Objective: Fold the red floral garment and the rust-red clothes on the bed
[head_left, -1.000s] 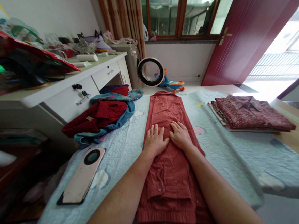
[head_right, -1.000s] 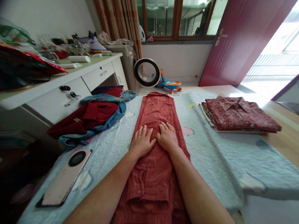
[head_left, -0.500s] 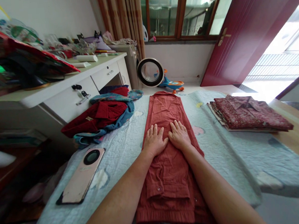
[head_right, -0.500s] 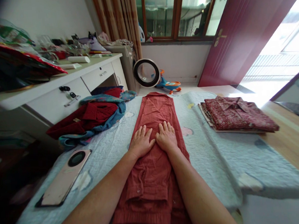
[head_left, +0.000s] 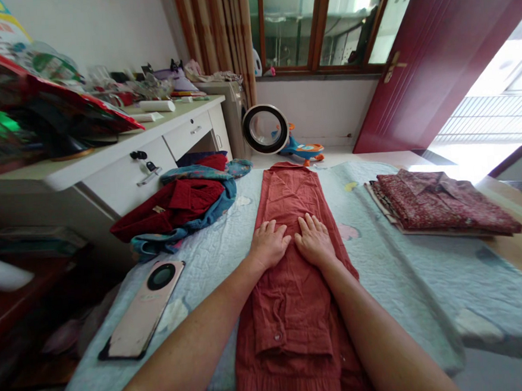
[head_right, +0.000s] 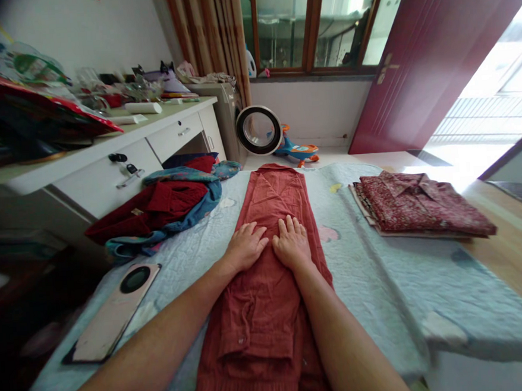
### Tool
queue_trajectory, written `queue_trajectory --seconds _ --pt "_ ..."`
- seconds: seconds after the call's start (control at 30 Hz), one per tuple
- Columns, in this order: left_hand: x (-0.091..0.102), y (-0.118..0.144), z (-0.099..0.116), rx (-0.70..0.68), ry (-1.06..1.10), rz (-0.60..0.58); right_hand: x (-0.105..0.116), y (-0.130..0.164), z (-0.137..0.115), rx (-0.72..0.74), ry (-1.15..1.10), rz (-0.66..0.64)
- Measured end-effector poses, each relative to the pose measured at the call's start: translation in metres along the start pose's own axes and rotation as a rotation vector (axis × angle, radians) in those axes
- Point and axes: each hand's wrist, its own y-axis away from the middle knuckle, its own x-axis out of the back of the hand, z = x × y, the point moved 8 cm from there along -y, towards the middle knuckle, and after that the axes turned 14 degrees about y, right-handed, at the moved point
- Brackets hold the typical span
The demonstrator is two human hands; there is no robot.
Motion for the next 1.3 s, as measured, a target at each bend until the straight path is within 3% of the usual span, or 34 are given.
queue_trajectory --seconds 0.1,0.17,0.37,0.63,0.77,0.9,1.03,1.13,1.3 --pt "0.014 -0.019 -0.004 -0.051 0.026 0.082 -0.001 0.000 0.000 -0.004 0.001 -0.002" --pt "0.013 -0.032 -0.007 -0.096 0.041 0.098 -0.002 0.000 0.000 -0.007 -0.002 -0.007" --pt "-0.018 -0.049 -0.026 -0.036 0.007 -0.072 -0.001 -0.001 -0.001 -0.006 -0.015 0.017" --pt "-0.015 -0.053 -0.037 0.080 -0.014 -0.080 -0.002 0.000 0.000 -0.007 -0.033 -0.011" --pt "-0.004 -0.063 -0.039 0.124 -0.032 0.005 -0.001 0.000 0.000 -0.012 -0.032 -0.016" --pt "0.009 -0.084 -0.018 -0.046 -0.006 0.135 -0.001 -0.001 -0.001 -0.013 -0.040 -0.015" --pt "-0.009 -0.112 0.002 -0.205 0.094 -0.047 -0.001 -0.001 -0.001 -0.016 -0.050 -0.005" --pt "-0.024 -0.129 0.001 -0.186 0.110 -0.142 0.000 0.000 -0.001 -0.019 -0.055 0.007" --pt "-0.032 -0.145 -0.008 -0.119 0.085 -0.190 0.001 0.001 -0.001 -0.017 -0.061 0.025"
